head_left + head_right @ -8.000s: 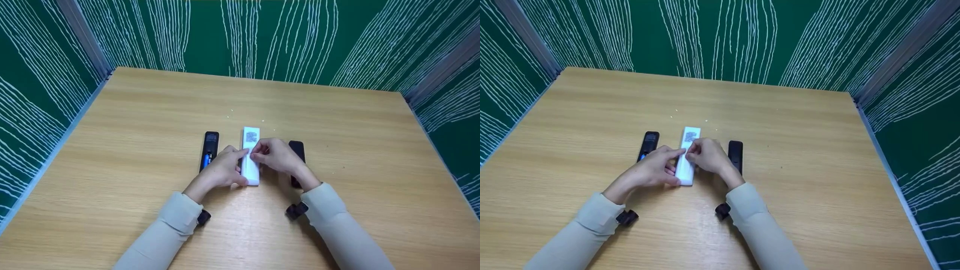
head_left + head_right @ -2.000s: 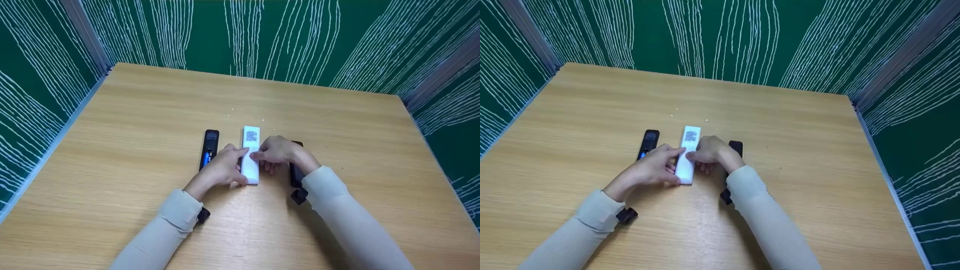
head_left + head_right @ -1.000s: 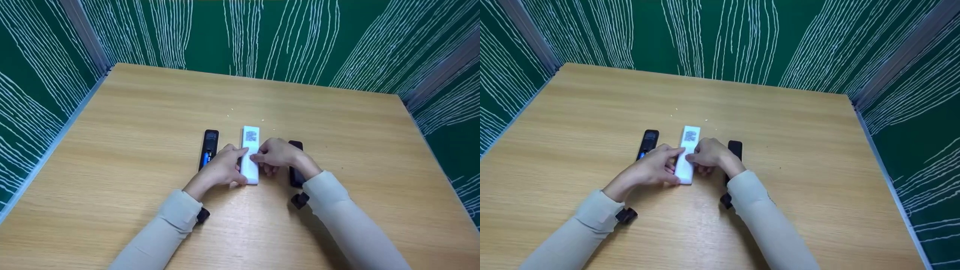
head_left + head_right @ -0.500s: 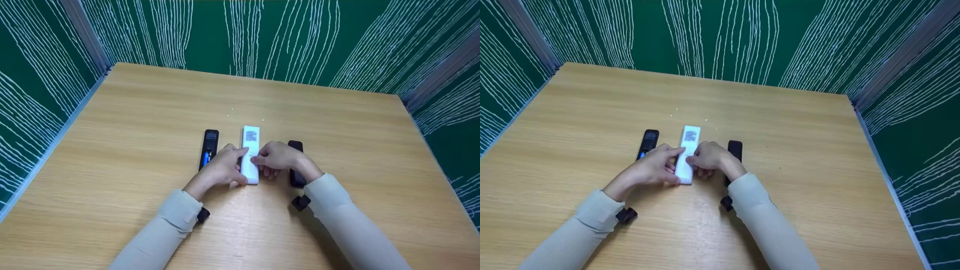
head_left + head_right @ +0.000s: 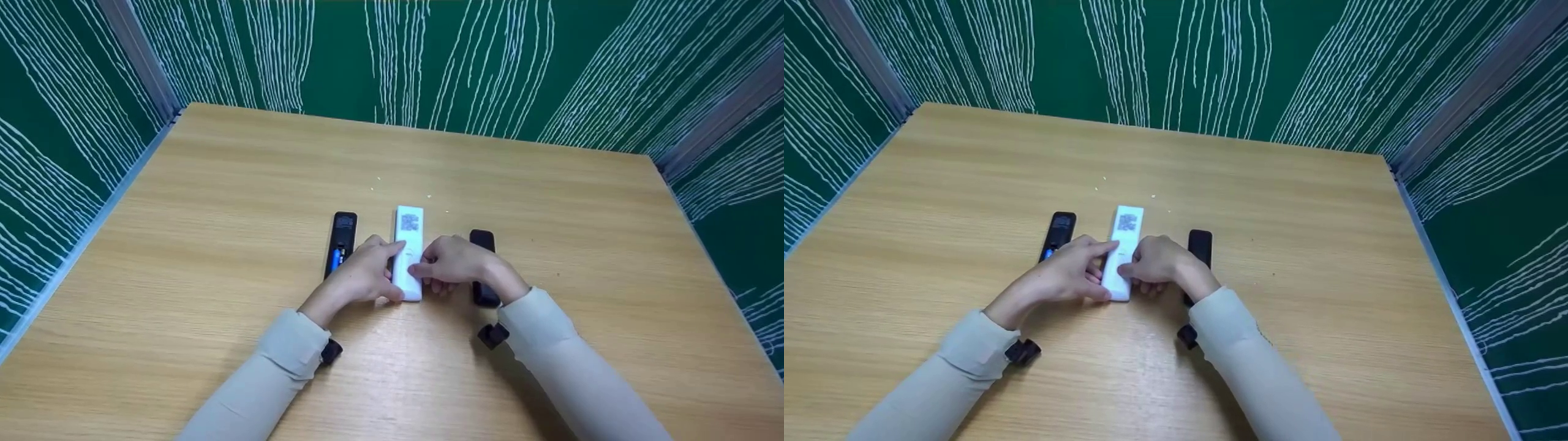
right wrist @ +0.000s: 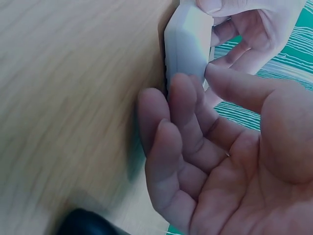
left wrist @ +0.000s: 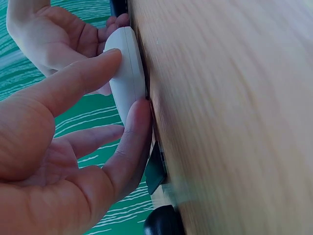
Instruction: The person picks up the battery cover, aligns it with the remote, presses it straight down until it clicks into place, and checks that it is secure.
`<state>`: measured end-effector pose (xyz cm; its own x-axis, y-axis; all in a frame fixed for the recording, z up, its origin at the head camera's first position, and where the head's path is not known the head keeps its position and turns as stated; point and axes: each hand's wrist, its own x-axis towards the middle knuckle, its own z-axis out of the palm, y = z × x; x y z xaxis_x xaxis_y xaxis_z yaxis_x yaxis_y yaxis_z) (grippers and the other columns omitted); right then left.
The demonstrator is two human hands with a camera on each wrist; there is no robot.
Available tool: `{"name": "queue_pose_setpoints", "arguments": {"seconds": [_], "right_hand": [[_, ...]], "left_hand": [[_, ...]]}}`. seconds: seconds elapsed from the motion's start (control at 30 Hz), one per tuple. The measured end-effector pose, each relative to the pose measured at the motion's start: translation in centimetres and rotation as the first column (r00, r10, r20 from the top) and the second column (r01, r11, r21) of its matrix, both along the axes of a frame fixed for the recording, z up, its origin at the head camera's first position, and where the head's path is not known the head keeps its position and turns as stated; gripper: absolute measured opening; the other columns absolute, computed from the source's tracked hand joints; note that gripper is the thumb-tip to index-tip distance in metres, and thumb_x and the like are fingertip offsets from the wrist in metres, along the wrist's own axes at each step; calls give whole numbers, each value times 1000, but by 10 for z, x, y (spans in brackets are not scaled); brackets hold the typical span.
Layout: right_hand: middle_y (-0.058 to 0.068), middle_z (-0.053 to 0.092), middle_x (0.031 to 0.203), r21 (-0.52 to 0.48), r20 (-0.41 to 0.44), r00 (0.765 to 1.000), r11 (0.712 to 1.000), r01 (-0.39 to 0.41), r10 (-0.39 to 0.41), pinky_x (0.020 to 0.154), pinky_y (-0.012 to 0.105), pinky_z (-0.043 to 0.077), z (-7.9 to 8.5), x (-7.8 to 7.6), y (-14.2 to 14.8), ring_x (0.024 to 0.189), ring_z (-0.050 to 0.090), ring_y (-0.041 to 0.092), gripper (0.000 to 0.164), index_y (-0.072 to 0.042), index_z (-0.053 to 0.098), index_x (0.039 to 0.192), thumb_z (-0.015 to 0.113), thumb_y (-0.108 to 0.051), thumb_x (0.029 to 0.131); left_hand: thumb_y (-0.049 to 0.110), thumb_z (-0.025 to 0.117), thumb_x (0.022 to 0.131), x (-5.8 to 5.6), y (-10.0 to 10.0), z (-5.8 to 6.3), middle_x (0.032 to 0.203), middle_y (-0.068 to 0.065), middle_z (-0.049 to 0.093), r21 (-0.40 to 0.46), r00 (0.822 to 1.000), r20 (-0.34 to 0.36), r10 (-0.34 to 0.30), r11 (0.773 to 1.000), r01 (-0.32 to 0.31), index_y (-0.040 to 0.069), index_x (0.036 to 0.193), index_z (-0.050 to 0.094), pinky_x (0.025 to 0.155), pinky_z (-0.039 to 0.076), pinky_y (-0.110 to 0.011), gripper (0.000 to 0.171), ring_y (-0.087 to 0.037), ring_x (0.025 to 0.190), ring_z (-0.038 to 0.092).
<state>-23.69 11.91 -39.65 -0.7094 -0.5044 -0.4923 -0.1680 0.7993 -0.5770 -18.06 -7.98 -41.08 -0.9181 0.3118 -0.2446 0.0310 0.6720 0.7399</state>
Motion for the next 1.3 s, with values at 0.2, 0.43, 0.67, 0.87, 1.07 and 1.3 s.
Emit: {"name": "queue_pose_setpoints", "arguments": {"seconds": [0.2,0.43,0.67,0.87,1.07,1.3], "right_hand": [[7,75,78,-7,-22,999,1000,-29,29,64,32,61,1,2,0,67,71,16,29,-4,76,95,68,-30,105],[5,75,78,12,-45,998,999,-44,44,65,32,60,1,4,1,68,72,16,28,-7,74,91,70,-31,103],[4,75,80,10,-59,997,999,-52,53,67,33,60,2,4,2,70,72,17,30,-7,71,85,71,-31,103],[4,75,81,30,-71,997,999,-39,41,66,30,56,4,0,1,71,70,17,29,-10,68,83,75,-33,100],[4,75,83,61,-83,995,997,-45,50,65,27,50,5,-6,2,73,70,18,31,-13,66,83,78,-39,96],[5,74,85,64,-107,994,998,-4,11,65,28,49,5,-12,2,74,70,20,31,-12,68,89,77,-41,97]], "left_hand": [[5,91,82,0,0,1,129,-10,50,2,1000,2,7,1000,-7,9,165,37,82,51,-26,99,-18,100,59],[4,91,81,1,0,1,129,-10,50,13,1000,2,8,1000,-8,8,165,38,81,51,-26,99,-18,100,59],[3,91,81,0,1,0,130,-10,49,26,1000,7,9,1000,-9,8,165,38,82,52,-26,100,-18,100,59],[3,91,81,0,0,1,130,-10,49,25,1000,12,13,1000,-14,9,165,37,83,53,-26,100,-18,101,60],[4,91,82,1,0,1,130,-10,49,22,1000,17,14,1000,-14,10,165,37,83,53,-26,100,-18,101,60],[5,91,82,0,1,1,130,-11,49,5,1000,13,11,1000,-11,11,166,37,84,53,-26,100,-19,101,60]]}}
